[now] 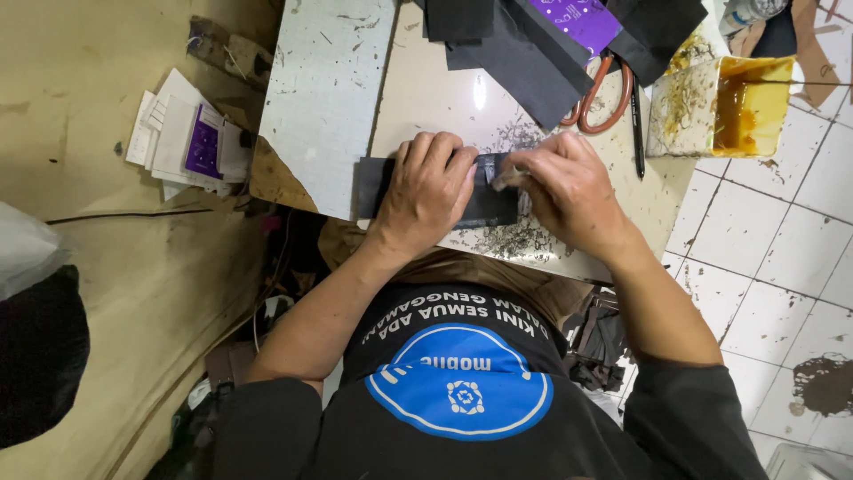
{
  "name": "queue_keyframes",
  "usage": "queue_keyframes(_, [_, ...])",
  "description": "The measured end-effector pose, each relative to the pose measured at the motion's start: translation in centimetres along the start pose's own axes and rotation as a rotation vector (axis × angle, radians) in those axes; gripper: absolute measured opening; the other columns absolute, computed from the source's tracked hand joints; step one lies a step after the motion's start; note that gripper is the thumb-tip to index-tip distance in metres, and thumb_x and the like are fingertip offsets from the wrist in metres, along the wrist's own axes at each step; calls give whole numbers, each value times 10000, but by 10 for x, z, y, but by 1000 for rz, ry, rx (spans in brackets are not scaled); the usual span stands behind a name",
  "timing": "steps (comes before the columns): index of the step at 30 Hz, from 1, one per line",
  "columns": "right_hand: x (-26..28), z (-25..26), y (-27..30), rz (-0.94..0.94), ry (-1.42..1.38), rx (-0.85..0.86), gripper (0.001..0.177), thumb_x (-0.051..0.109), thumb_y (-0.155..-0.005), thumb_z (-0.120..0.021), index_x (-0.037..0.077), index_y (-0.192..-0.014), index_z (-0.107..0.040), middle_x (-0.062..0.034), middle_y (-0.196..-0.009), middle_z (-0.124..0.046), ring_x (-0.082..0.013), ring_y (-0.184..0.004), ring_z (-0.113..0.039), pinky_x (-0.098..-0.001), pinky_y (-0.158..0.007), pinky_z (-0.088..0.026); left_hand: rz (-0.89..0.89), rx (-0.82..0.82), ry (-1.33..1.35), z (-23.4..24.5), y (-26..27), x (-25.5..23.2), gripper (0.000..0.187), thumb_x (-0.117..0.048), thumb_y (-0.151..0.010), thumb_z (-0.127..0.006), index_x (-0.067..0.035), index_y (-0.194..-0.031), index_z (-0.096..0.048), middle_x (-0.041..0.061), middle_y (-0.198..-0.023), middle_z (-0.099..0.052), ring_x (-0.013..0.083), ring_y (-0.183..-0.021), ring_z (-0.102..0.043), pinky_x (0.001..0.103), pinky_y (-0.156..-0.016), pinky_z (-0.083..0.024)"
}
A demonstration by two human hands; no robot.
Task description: Applying adhesive to the edges of leather pieces and folding them to create finished edges
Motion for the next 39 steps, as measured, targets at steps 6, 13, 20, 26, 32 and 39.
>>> queue_keyframes(6, [-18,-24,-1,63,26,-72,161,116,-1017,-680,78,-1169,-713,-74,-880,-683,-289,-881,-573,-410,-773,-498,1,5,-5,2,-2,-2,137,-164,-969,-620,-95,-1086,-642,55,-985,-520,256,-943,-568,374,-769,-451])
queue_keyframes(13, [-12,-9,16,74,61,8,148,144,-1055,-618,97,-1160,-713,-81,-824,-628,-293,-877,-557,-409,-778,-484,3,10,-8,-5,1,0,135,-174,-980,-604,-92,-1080,-643,58,-981,-527,256,-944,-573,375,-776,-458])
queue_keyframes(20, [-2,2,22,37,118,68,138,79,-1040,-611,114,-1130,-710,-35,-808,-631,-242,-885,-531,-364,-818,-459,-5,-1,-15,-5,2,1,129,-172,-978,-614,-91,-1076,-635,61,-984,-522,261,-945,-570,374,-779,-452])
queue_keyframes(26, [-24,-22,8,44,99,-102,133,111,-1050,-626,87,-1155,-704,-55,-900,-677,-267,-916,-564,-390,-807,-479,-12,-4,-16,-3,1,-1,125,-171,-982,-603,-94,-1074,-635,58,-985,-525,259,-949,-573,372,-782,-453])
queue_keyframes(32, [-16,-20,13,90,134,-43,129,154,-1063,-588,110,-1114,-698,-60,-876,-657,-272,-903,-576,-398,-791,-482,-11,-12,-17,-4,2,1,132,-181,-984,-593,-94,-1071,-640,59,-983,-526,260,-950,-573,374,-779,-452])
queue_keyframes(39, [5,0,25,43,117,79,96,78,-1037,-612,103,-1075,-696,-48,-804,-637,-244,-857,-528,-367,-791,-452,-16,-5,-17,-3,1,-1,130,-176,-983,-595,-90,-1072,-634,61,-984,-521,262,-947,-568,369,-783,-448])
Point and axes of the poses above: each hand's wrist, its own y-axis away from the middle knuckle, its own z-axis out of the back of the hand, x = y × z, the point moved 1 cm from there along -y, towards the middle knuckle
